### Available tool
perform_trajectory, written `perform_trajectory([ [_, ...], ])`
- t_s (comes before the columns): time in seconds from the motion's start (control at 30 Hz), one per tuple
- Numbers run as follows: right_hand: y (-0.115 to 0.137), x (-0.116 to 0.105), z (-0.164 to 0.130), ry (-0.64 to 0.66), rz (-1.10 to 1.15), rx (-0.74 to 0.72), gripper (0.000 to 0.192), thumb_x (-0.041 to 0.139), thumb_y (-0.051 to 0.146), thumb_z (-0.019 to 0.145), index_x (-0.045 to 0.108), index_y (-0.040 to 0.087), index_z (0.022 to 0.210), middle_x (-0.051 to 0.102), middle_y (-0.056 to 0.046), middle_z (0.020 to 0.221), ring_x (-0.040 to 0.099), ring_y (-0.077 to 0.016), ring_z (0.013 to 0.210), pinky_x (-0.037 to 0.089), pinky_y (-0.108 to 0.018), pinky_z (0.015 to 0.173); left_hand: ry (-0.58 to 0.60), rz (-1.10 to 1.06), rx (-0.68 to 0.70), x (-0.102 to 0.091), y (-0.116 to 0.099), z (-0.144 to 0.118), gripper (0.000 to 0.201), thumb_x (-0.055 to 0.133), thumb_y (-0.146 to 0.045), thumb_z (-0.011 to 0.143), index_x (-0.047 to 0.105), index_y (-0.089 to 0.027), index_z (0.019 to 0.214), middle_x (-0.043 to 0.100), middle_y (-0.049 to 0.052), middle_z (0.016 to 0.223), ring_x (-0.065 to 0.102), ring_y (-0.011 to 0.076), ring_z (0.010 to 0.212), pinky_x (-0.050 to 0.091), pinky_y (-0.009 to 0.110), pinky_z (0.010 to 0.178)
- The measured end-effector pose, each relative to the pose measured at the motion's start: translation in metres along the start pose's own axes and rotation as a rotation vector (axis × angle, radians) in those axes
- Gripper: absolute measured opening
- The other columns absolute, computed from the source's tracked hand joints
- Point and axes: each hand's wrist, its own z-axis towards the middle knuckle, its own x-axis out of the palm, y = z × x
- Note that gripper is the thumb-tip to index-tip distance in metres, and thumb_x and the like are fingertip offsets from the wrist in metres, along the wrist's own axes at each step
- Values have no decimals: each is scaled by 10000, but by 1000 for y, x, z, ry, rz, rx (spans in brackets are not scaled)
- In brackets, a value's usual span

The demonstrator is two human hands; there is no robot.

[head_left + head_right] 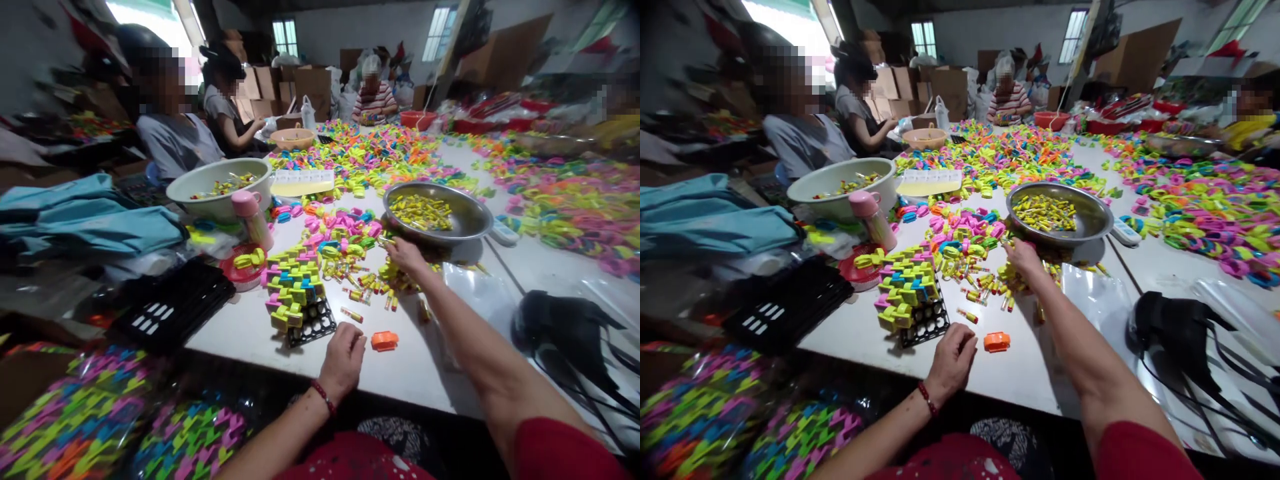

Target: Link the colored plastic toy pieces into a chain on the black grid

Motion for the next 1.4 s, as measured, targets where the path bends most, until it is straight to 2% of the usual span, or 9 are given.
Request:
perform_trajectory([
  [0.13, 6, 3, 40, 64, -71, 100, 540, 391, 504, 964, 685, 75, 1110, 639, -278, 1171, 613, -360, 1091, 452, -418, 876, 93, -58, 112, -1, -4, -2, 158, 529, -209, 916, 651, -180, 1012, 573, 75, 1052, 577, 159, 988, 490, 292, 899],
  [0.3, -7, 15, 30, 3, -153, 54, 460, 544, 542, 863, 698, 120, 961, 680, -230, 1008, 625, -355, 978, 451, -432, 811, 61, -64, 95, 3, -2, -2, 115, 584, -216, 881, 672, -148, 909, 594, 79, 976, 600, 164, 939, 515, 289, 875],
  [0.5, -3, 26, -52, -247, 367, -37, 371, 743, 430, 706, 605, 179, 942, 678, -75, 818, 609, -209, 710, 459, -318, 650, 21, -110, 125, 5, -2, -3, 106, 602, -217, 870, 672, -137, 868, 608, 73, 922, 607, 152, 864, 528, 278, 816],
  [0.6, 17, 37, -104, -94, 784, -64, 491, 754, 491, 688, 571, 186, 1026, 635, 8, 661, 534, -151, 534, 419, -268, 514, 16, -142, 200, -2, -8, -7, 112, 581, -211, 891, 667, -140, 885, 618, 71, 895, 611, 147, 842, 532, 271, 793],
  [0.8, 48, 55, -160, 260, 1128, -126, 396, 748, 508, 695, 672, 175, 895, 661, -15, 746, 539, -124, 586, 457, -277, 580, -41, -2, 437, -56, -27, -26, 143, 579, -152, 887, 647, -159, 1012, 636, 92, 973, 616, 158, 907, 548, 287, 815],
  [0.93, 63, 74, -169, 313, 1104, -169, 338, 726, 423, 723, 686, 182, 957, 680, -26, 850, 601, -163, 733, 490, -317, 716, -227, 221, 465, -118, -26, -23, 260, 612, -146, 858, 632, -195, 1113, 635, 96, 1059, 598, 200, 1012, 537, 371, 894],
  [1.07, 83, 93, -172, 302, 911, -333, 247, 660, 391, 793, 683, 176, 912, 682, -35, 854, 609, -194, 800, 475, -320, 752, -161, 326, 468, -164, -12, 1, 391, 646, -210, 840, 596, -206, 1228, 608, 106, 1207, 530, 253, 1177, 444, 491, 1044],
  [1.23, 107, 107, -169, 281, 741, -446, 198, 575, 334, 825, 687, 173, 846, 689, -39, 805, 601, -186, 727, 464, -292, 698, 41, 348, 497, -177, 5, 23, 461, 609, -227, 874, 539, -226, 1329, 598, 88, 1301, 475, 255, 1264, 391, 516, 1098],
  [1.4, 117, 113, -163, 245, 594, -531, 197, 493, 161, 768, 689, 168, 792, 696, -51, 806, 584, -183, 714, 456, -276, 680, 63, 338, 521, -174, 13, 28, 396, 600, -233, 893, 576, -229, 1289, 637, 79, 1246, 510, 237, 1226, 413, 495, 1084],
])
